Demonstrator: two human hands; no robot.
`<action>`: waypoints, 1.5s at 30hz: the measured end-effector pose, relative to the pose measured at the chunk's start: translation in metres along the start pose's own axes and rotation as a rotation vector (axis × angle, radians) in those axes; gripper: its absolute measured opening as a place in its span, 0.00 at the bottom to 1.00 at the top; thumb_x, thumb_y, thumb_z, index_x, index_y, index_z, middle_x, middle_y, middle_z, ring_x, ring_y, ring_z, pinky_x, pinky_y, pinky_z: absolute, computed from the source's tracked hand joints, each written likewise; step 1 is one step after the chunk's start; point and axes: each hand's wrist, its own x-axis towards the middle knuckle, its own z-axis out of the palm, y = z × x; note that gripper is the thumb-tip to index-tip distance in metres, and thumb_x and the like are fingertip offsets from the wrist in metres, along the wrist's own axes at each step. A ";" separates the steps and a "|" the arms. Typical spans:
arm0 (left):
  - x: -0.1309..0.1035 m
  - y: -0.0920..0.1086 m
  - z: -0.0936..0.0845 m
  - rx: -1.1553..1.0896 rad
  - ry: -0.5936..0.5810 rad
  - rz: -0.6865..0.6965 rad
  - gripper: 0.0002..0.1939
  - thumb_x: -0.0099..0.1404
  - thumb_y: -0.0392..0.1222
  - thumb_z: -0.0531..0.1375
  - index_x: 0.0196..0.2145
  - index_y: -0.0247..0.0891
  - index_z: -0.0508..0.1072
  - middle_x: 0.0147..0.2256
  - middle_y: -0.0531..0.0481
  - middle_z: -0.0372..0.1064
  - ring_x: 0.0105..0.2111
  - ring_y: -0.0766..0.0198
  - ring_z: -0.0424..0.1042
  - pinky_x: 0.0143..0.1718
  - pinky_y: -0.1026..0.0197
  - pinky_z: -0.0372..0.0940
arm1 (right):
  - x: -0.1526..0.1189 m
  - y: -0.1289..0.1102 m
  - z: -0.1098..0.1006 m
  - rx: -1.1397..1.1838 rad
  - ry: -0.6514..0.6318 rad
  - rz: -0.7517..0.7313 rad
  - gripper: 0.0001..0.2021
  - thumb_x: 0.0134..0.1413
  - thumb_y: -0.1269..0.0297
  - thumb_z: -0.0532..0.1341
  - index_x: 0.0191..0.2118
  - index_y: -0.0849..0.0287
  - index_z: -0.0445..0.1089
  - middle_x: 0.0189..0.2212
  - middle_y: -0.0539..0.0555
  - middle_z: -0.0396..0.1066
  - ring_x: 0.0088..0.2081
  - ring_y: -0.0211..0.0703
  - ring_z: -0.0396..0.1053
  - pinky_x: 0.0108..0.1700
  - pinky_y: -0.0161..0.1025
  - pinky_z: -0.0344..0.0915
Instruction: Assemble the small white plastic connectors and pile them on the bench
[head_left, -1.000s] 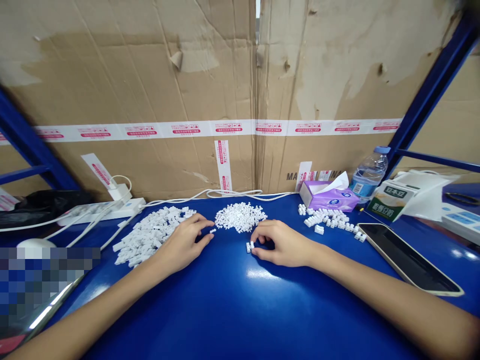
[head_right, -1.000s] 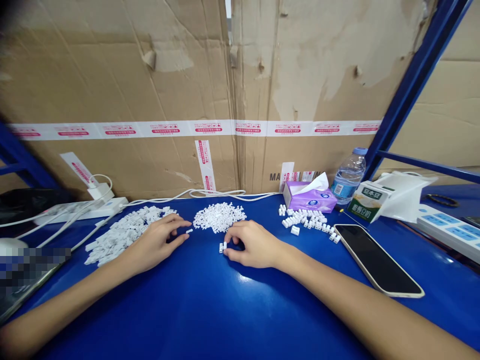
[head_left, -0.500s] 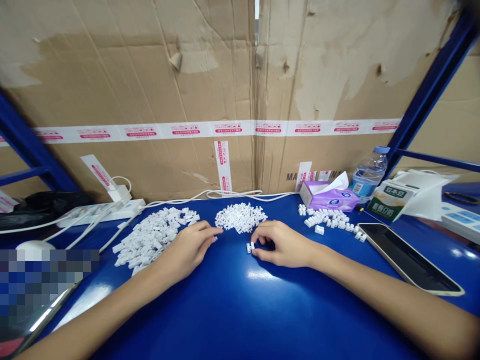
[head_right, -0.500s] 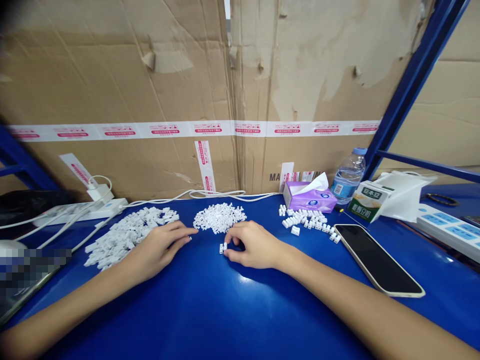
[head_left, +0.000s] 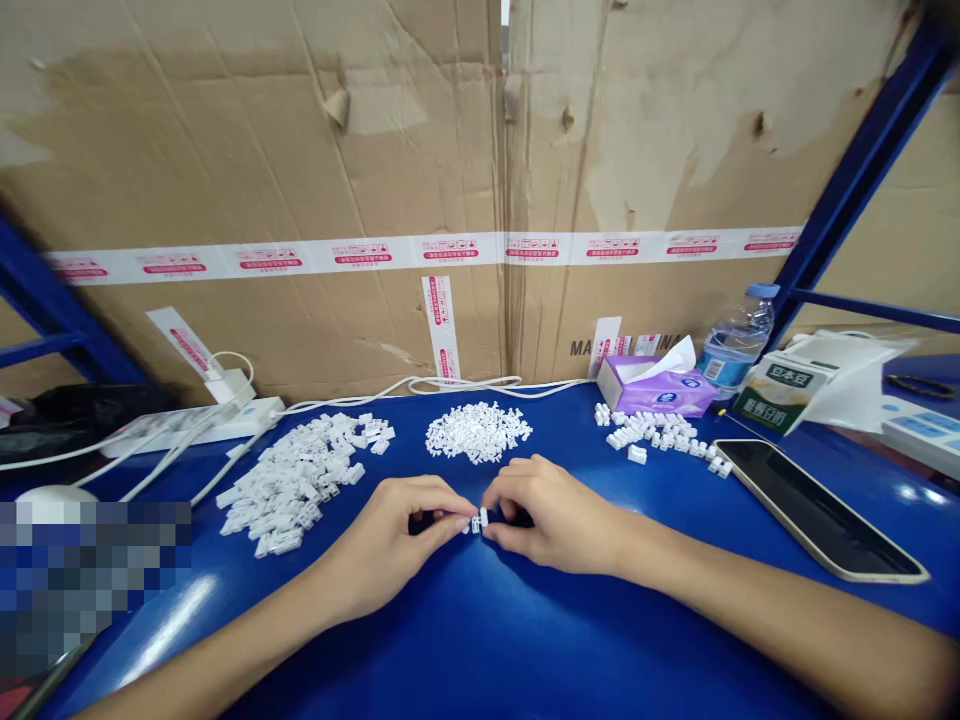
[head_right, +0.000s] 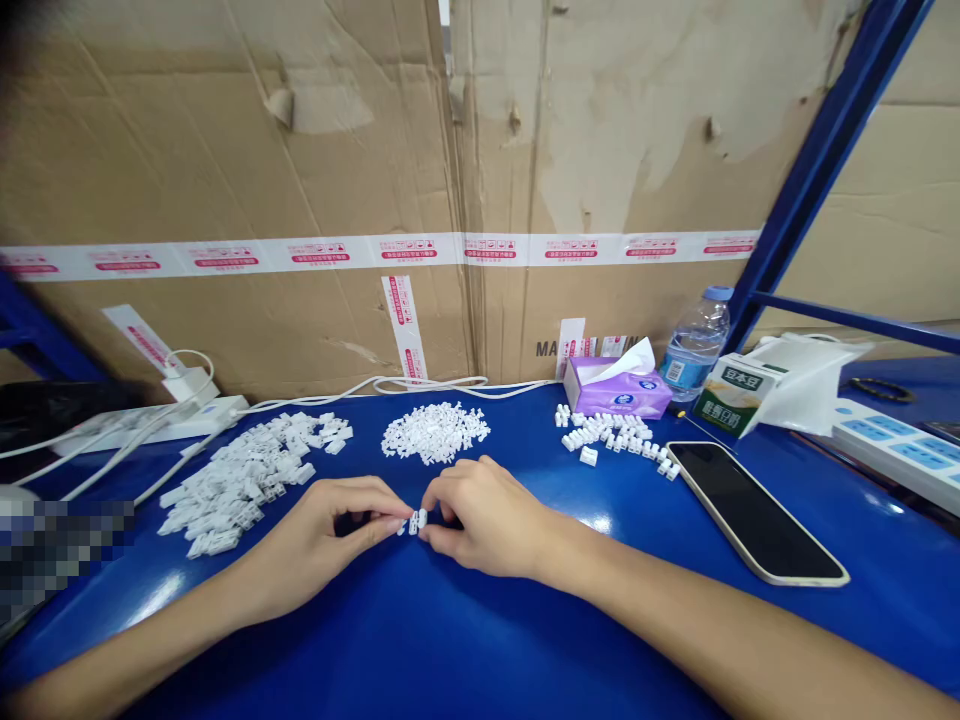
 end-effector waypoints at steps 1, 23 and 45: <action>0.000 0.000 0.001 -0.004 -0.009 -0.026 0.10 0.71 0.43 0.60 0.40 0.46 0.84 0.36 0.52 0.78 0.34 0.62 0.73 0.36 0.60 0.64 | 0.000 -0.001 0.000 0.002 0.001 0.001 0.05 0.56 0.66 0.68 0.38 0.58 0.74 0.30 0.48 0.71 0.33 0.38 0.67 0.40 0.38 0.59; 0.001 0.002 0.001 0.006 -0.013 -0.109 0.11 0.69 0.41 0.59 0.34 0.43 0.82 0.33 0.55 0.78 0.32 0.64 0.72 0.34 0.63 0.61 | -0.001 -0.006 0.000 0.026 -0.036 -0.018 0.04 0.58 0.67 0.66 0.39 0.57 0.75 0.30 0.49 0.71 0.34 0.39 0.66 0.41 0.39 0.59; -0.003 -0.008 0.002 0.193 -0.003 0.212 0.16 0.69 0.33 0.56 0.49 0.45 0.80 0.42 0.48 0.73 0.38 0.62 0.73 0.39 0.60 0.68 | 0.001 0.005 -0.001 0.014 0.014 0.012 0.05 0.54 0.66 0.66 0.37 0.59 0.75 0.27 0.48 0.70 0.32 0.39 0.66 0.41 0.39 0.60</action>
